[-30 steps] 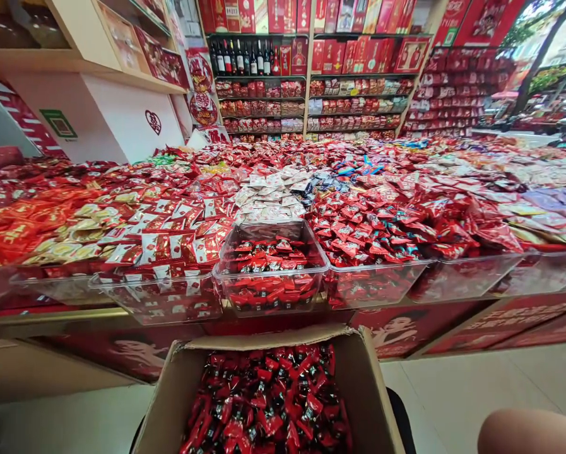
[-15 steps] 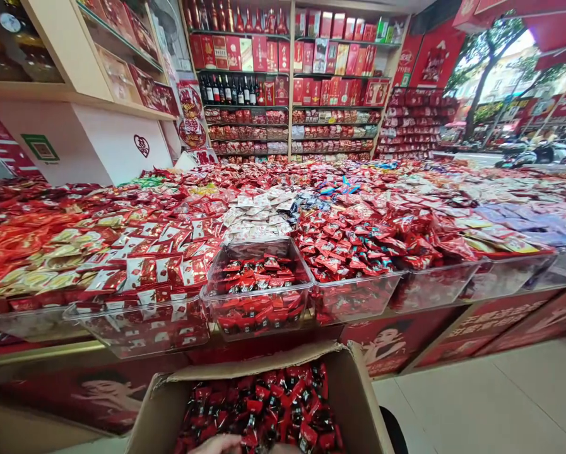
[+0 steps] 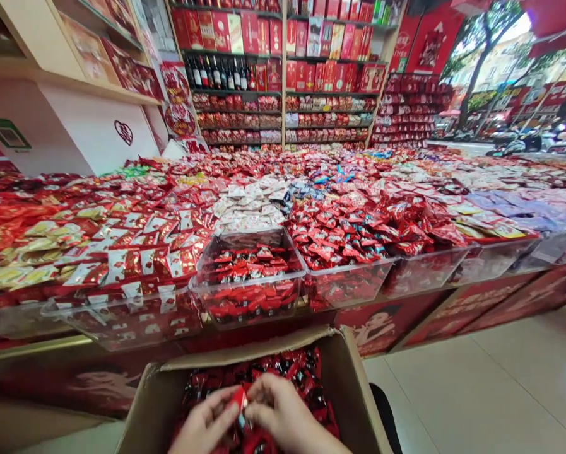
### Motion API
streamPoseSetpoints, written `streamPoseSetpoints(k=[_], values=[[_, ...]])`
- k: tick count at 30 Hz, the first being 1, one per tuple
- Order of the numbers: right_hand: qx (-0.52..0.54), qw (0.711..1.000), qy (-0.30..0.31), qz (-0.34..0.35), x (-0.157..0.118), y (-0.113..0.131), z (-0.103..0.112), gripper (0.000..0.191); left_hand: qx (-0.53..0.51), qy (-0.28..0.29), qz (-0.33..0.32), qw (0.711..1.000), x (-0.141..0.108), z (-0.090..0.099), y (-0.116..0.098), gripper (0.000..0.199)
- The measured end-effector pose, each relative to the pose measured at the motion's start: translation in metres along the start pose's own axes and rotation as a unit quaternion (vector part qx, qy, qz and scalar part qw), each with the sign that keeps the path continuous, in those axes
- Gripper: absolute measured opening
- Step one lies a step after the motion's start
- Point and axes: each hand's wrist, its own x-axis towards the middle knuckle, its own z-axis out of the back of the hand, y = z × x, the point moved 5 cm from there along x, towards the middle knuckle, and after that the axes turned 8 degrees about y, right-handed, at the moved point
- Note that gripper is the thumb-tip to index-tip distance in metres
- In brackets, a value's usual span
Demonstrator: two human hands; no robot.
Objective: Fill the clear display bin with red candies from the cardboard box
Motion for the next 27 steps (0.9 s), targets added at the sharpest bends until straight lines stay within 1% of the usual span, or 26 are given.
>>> streamPoseSetpoints(k=[1, 3, 5, 6, 8, 12, 14, 15, 16, 17, 18, 19, 20, 22, 23, 24, 25, 27], values=[[0.039, 0.999, -0.022, 0.007, -0.002, 0.009, 0.002, 0.019, 0.025, -0.011, -0.002, 1.000, 0.001, -0.004, -0.011, 0.044], [0.099, 0.994, -0.053, 0.017, -0.005, 0.024, 0.006, 0.025, 0.035, -0.039, -0.040, 0.998, 0.000, -0.009, -0.035, 0.035], [0.124, 0.991, -0.058, 0.010, -0.006, 0.032, 0.007, 0.029, 0.032, -0.061, -0.065, 0.995, -0.002, -0.010, -0.052, 0.031], [0.136, 0.989, -0.057, 0.002, -0.006, 0.033, 0.006, 0.030, 0.030, -0.068, -0.069, 0.995, -0.004, -0.010, -0.057, 0.030], [0.168, 0.984, -0.059, -0.012, -0.006, 0.032, 0.006, 0.029, 0.016, -0.075, -0.065, 0.995, -0.007, -0.009, -0.060, 0.031], [0.241, 0.967, -0.076, -0.020, -0.006, 0.026, 0.004, 0.030, -0.034, -0.097, -0.055, 0.993, -0.010, -0.006, -0.052, 0.030], [0.228, 0.969, -0.097, -0.020, -0.006, 0.026, 0.005, 0.029, -0.078, -0.098, -0.058, 0.990, -0.010, -0.008, -0.049, 0.029], [0.188, 0.975, -0.115, -0.012, -0.007, 0.027, 0.007, 0.026, -0.110, -0.093, -0.054, 0.988, -0.010, -0.010, -0.047, 0.029], [0.119, 0.983, -0.137, 0.010, -0.008, 0.030, 0.009, 0.023, -0.149, -0.088, -0.046, 0.984, -0.010, -0.013, -0.045, 0.030], [0.026, 0.986, -0.155, 0.051, -0.010, 0.036, 0.010, 0.018, -0.193, -0.084, -0.032, 0.977, -0.011, -0.017, -0.044, 0.032], [-0.079, 0.977, -0.168, 0.108, -0.013, 0.044, 0.009, 0.012, -0.237, -0.080, -0.013, 0.968, -0.012, -0.021, -0.042, 0.036], [-0.181, 0.953, -0.174, 0.171, -0.017, 0.052, 0.005, 0.007, -0.277, -0.076, 0.007, 0.958, -0.013, -0.025, -0.040, 0.040], [-0.265, 0.919, -0.176, 0.233, -0.021, 0.059, 0.001, 0.006, -0.309, -0.072, 0.024, 0.948, -0.014, -0.028, -0.039, 0.045], [-0.365, 0.856, -0.174, 0.322, -0.028, 0.068, -0.009, 0.012, -0.349, -0.061, 0.042, 0.934, -0.015, -0.033, -0.037, 0.054], [-0.392, 0.835, -0.175, 0.345, -0.031, 0.070, -0.011, 0.013, -0.357, -0.055, 0.048, 0.931, -0.015, -0.033, -0.036, 0.057], [-0.411, 0.820, -0.175, 0.357, -0.032, 0.072, -0.013, 0.014, -0.360, -0.049, 0.051, 0.930, -0.015, -0.031, -0.035, 0.060], [-0.424, 0.812, -0.169, 0.363, -0.033, 0.074, -0.014, 0.017, -0.362, -0.042, 0.054, 0.930, -0.015, -0.030, -0.034, 0.062], [-0.444, 0.804, -0.143, 0.370, -0.032, 0.076, -0.015, 0.024, -0.368, -0.013, 0.063, 0.927, -0.014, -0.026, -0.033, 0.063]])
